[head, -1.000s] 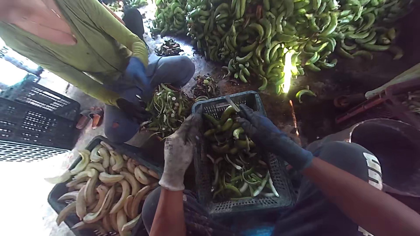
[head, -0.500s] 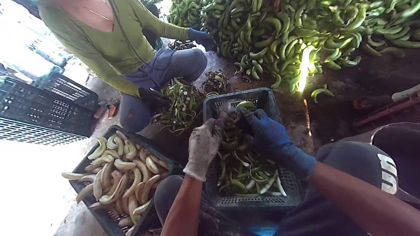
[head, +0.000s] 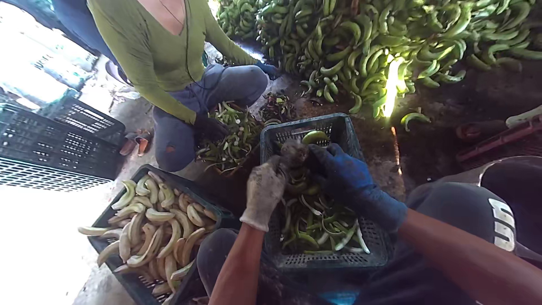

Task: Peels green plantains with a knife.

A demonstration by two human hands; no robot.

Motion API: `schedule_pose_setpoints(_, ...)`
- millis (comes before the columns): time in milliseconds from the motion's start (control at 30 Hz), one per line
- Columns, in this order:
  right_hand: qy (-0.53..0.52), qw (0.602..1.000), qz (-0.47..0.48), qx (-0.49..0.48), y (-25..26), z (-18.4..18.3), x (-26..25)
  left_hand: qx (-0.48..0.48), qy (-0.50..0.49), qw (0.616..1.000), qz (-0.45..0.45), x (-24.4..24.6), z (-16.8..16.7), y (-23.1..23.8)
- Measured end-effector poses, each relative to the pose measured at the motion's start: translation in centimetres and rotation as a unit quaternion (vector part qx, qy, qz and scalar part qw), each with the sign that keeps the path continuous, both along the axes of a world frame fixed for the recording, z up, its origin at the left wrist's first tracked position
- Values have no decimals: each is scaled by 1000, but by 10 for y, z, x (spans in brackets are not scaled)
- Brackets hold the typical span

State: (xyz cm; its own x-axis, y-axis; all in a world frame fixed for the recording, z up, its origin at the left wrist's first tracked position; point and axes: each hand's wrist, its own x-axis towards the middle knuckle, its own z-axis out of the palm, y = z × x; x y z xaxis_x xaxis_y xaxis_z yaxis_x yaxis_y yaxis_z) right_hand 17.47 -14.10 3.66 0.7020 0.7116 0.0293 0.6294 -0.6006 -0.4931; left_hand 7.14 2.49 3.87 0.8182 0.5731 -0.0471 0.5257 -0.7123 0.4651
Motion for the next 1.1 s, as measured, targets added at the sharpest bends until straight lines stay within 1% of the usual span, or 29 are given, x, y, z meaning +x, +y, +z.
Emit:
schedule_pose_setpoints(133, -25, 999, -2, 32, -1, -3, -1, -4, -8, 1000, -27, -2, -1, 1)
schedule_pose_setpoints(233, -13, 1000, 3, 23, -3, -5, 0, 4, -14, 1000, -5, -5, -1, 4)
schedule_pose_setpoints(300, -17, 999, 13, 32, -7, 1, 0, -24, -16, 999, -30, -6, 1, 2)
schedule_pose_setpoints(367, -9, 1000, 16, 25, -8, 4, 6, -3, 1, 1000, -21, -7, -1, 11)
schedule_pose_setpoints(433, -11, 999, 6, 31, -11, -4, 10, 36, 48, 998, 31, -12, 7, 44)
schedule_pose_setpoints(467, -19, 999, 6, 44, -14, -5, 12, 47, 81, 994, 60, -10, 12, 71)
schedule_pose_setpoints(500, -23, 998, 9, 50, -18, -2, 16, 55, 114, 990, 68, -10, 11, 100)
schedule_pose_setpoints(567, 2, 1000, 3, 26, -23, 6, 24, 89, 210, 973, 40, -16, 0, 150)
schedule_pose_setpoints(600, 13, 1000, 2, 11, -25, 7, 28, 116, 265, 957, 26, -20, -9, 169)
schedule_pose_setpoints(667, 19, 1000, -1, -1, -27, 6, 35, 163, 376, 912, 21, -23, -25, 195)
schedule_pose_setpoints(733, 13, 1000, -7, -7, -28, 6, 38, 192, 446, 873, 33, -23, -43, 216)
schedule_pose_setpoints(800, 8, 1000, -8, -11, -29, 7, 40, 205, 474, 855, 44, -18, -52, 229)
schedule_pose_setpoints(967, 9, 1000, -4, -12, -32, 4, 45, 214, 500, 838, 36, 2, -64, 234)
schedule_pose_setpoints(1000, 9, 1000, -2, -8, -32, 4, 46, 207, 506, 837, 30, 7, -62, 231)
schedule_pose_setpoints(1067, 14, 1000, 1, -4, -33, 4, 47, 140, 540, 829, 33, 20, -42, 213)
schedule_pose_setpoints(1100, 15, 1000, 1, -3, -33, 5, 48, 126, 542, 830, 40, 25, -37, 205)
